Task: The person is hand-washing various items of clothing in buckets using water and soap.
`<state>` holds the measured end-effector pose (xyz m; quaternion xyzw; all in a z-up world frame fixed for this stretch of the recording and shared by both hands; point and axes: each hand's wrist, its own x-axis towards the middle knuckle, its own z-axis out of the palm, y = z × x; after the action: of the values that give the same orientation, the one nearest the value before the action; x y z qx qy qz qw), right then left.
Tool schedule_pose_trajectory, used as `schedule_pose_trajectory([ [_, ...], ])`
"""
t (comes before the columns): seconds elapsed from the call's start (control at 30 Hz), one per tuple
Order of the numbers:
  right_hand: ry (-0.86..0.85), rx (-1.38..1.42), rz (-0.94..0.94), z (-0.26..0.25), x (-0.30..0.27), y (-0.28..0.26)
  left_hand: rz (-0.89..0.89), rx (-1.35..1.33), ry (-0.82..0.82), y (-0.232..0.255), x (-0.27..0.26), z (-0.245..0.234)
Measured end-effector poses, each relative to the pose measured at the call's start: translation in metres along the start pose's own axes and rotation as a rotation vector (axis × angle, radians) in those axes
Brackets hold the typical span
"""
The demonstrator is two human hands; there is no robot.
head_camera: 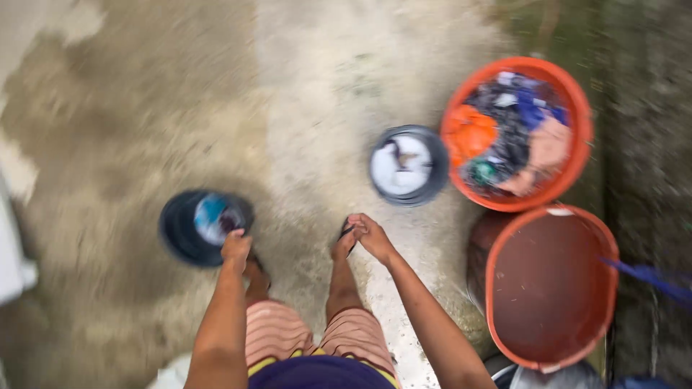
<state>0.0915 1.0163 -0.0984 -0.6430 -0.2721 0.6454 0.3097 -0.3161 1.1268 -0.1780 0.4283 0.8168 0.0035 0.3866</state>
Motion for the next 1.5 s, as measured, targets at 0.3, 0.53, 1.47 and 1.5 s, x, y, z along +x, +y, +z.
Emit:
schedule_pose_trajectory([
  [0.3, -0.312, -0.177, -0.117, 0.218, 0.096, -0.002, -0.187, -0.052, 0.169, -0.181, 0.099, -0.042],
  [0.53, -0.309, -0.518, 0.008, 0.363, 0.197, 0.014, 0.130, 0.078, -0.104, -0.218, 0.267, -0.030],
  [1.47, -0.292, 0.103, -0.010, 0.411, 0.223, 0.127, 0.124, -0.871, -0.111, -0.092, 0.057, -0.197],
  [1.5, -0.295, 0.105, -0.015, 0.407, 0.203, 0.077, 0.128, -0.870, -0.106, -0.099, 0.072, -0.189],
])
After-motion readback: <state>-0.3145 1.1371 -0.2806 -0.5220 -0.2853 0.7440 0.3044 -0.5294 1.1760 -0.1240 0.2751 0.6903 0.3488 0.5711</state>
